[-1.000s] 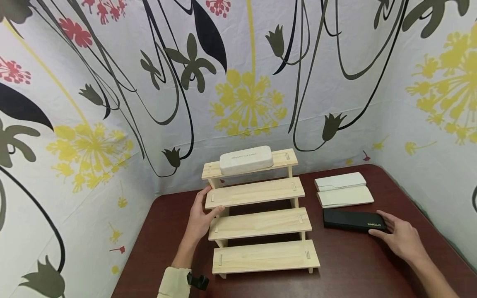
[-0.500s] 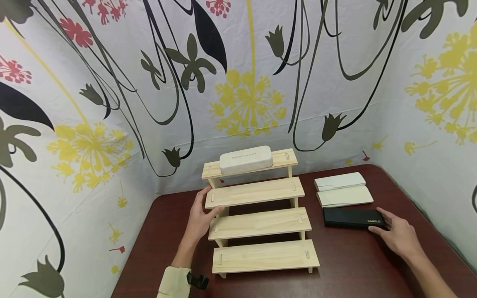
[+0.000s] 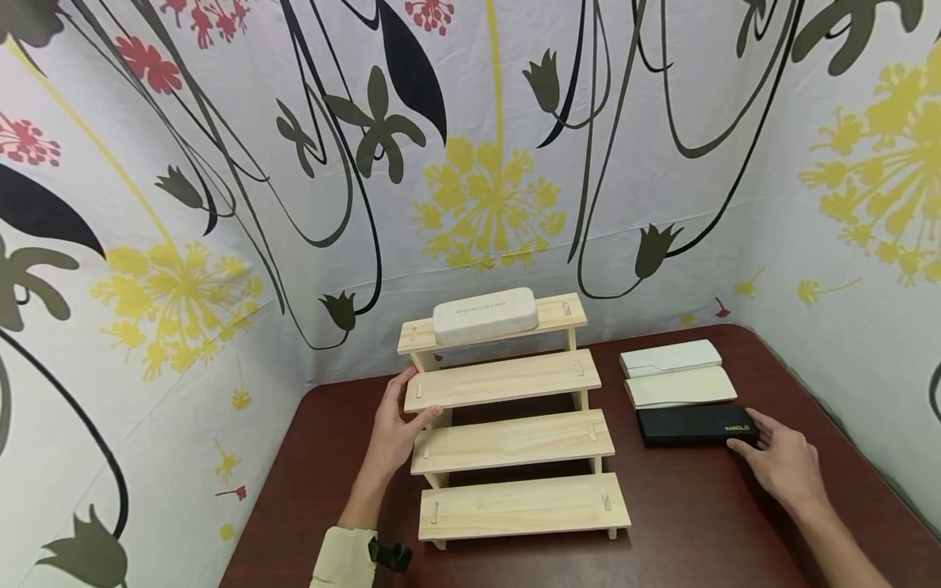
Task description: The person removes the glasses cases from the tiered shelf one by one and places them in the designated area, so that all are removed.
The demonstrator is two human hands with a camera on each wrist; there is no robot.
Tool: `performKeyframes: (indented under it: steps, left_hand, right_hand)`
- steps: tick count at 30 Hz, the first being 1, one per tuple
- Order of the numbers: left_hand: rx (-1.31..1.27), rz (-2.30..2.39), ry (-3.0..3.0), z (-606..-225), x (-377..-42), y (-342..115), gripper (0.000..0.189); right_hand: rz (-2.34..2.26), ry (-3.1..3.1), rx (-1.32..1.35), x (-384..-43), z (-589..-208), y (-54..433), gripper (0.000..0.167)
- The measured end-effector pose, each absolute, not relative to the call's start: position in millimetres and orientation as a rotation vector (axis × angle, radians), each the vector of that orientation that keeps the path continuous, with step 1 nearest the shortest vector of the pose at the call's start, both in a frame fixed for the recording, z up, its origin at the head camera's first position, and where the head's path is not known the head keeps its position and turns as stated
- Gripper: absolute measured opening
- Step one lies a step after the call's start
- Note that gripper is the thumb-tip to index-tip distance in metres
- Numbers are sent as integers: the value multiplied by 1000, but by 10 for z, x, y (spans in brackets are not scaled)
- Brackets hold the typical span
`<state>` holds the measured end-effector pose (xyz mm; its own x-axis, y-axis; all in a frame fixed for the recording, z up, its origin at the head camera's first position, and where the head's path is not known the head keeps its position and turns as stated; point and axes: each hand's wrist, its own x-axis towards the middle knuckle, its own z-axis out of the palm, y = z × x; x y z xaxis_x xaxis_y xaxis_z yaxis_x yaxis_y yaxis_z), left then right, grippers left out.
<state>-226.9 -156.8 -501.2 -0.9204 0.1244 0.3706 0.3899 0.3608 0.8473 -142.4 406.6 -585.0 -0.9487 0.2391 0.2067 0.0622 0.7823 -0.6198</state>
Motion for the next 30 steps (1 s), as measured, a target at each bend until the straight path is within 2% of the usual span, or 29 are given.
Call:
performKeyframes:
  steps: [15,30]
  left_hand:
    - [-463,-1584,-2381,-5023,-2276,-1578,89]
    - [-460,-1589,-2381,-5016,-2268,-1577,86]
  right_hand:
    - [938,-2577,-364,-1459,-5883,3985,51]
    - [946,-2574,-395,-1458,-5904,3973,51]
